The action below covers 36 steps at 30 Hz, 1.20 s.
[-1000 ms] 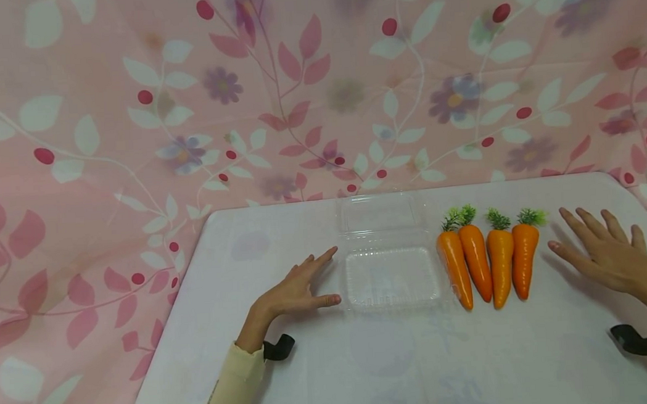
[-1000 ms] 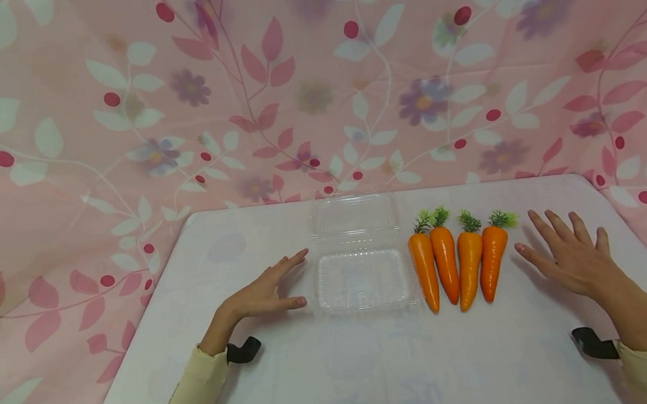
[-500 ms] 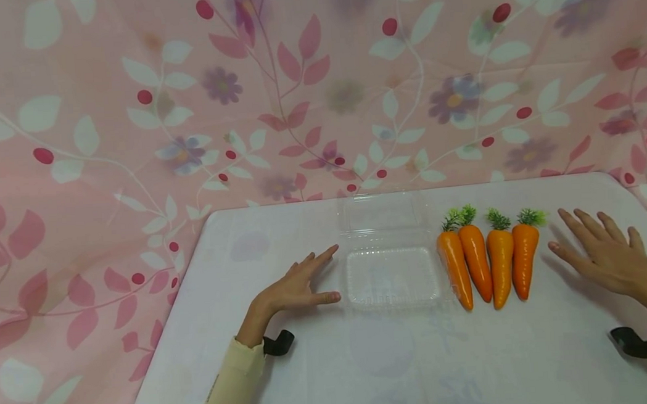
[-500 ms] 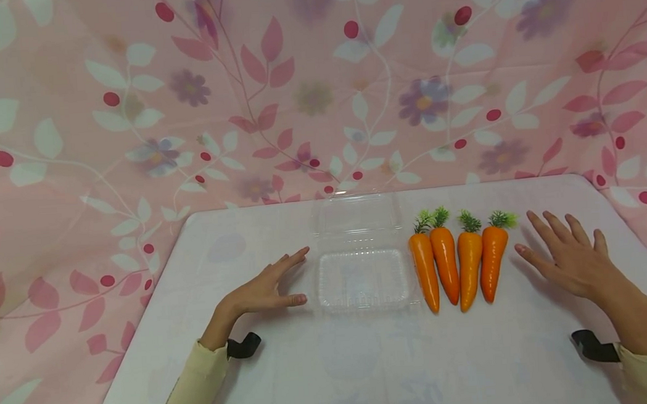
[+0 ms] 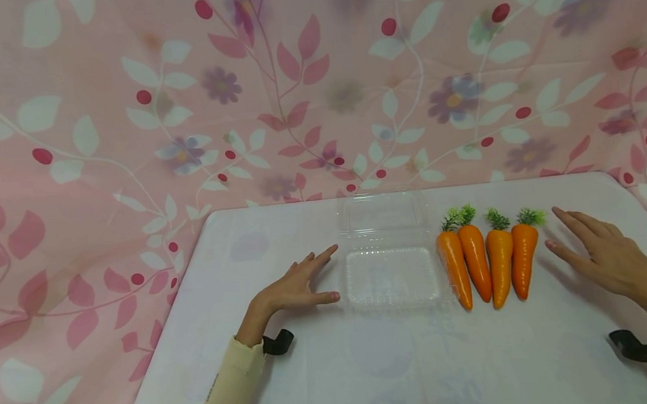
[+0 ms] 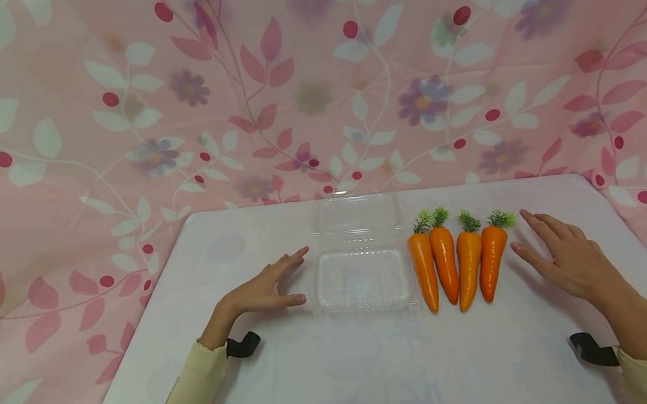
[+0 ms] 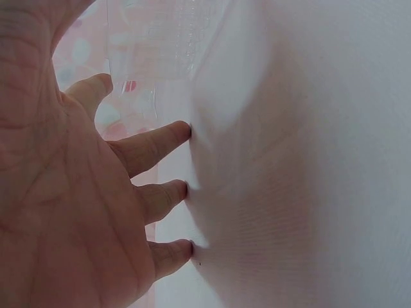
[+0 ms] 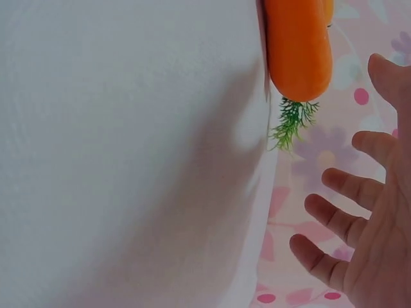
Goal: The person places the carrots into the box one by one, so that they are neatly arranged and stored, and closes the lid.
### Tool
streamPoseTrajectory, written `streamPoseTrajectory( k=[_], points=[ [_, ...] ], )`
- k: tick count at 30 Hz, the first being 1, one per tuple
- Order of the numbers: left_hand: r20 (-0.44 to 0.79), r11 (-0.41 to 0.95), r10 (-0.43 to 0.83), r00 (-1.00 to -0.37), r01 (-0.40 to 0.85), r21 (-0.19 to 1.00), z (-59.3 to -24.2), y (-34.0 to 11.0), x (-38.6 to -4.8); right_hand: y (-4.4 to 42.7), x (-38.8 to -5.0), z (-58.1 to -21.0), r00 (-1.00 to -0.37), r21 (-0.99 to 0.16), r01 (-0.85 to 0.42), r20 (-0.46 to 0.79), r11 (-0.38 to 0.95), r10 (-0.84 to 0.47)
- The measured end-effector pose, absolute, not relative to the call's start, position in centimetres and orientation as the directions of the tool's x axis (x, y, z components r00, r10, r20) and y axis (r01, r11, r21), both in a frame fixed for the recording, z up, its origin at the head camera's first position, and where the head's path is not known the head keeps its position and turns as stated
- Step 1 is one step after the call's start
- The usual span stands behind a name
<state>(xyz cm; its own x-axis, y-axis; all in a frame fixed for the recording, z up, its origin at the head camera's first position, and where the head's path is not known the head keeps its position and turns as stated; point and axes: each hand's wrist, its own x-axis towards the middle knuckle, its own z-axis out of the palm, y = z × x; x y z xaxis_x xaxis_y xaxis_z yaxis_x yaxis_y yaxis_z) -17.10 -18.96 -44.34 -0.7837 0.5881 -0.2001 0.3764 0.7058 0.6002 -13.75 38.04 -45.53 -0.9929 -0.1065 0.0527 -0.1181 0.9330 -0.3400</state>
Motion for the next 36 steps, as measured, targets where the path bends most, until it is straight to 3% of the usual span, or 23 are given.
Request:
streamPoseTrajectory(
  k=[24, 36],
  points=[
    [-0.197, 0.705, 0.585, -0.787, 0.373, 0.603, -44.6, -19.2, -17.1, 35.3, -13.4, -45.0, -0.991, -0.375, -0.049, 0.131, 0.926, 0.0],
    [-0.187, 0.699, 0.588, -0.787, 0.379, 0.606, -44.8, -19.2, -17.1, 34.5, -13.5, -45.1, -0.999, -0.426, 0.021, 0.033, 0.904, 0.039]
  ],
)
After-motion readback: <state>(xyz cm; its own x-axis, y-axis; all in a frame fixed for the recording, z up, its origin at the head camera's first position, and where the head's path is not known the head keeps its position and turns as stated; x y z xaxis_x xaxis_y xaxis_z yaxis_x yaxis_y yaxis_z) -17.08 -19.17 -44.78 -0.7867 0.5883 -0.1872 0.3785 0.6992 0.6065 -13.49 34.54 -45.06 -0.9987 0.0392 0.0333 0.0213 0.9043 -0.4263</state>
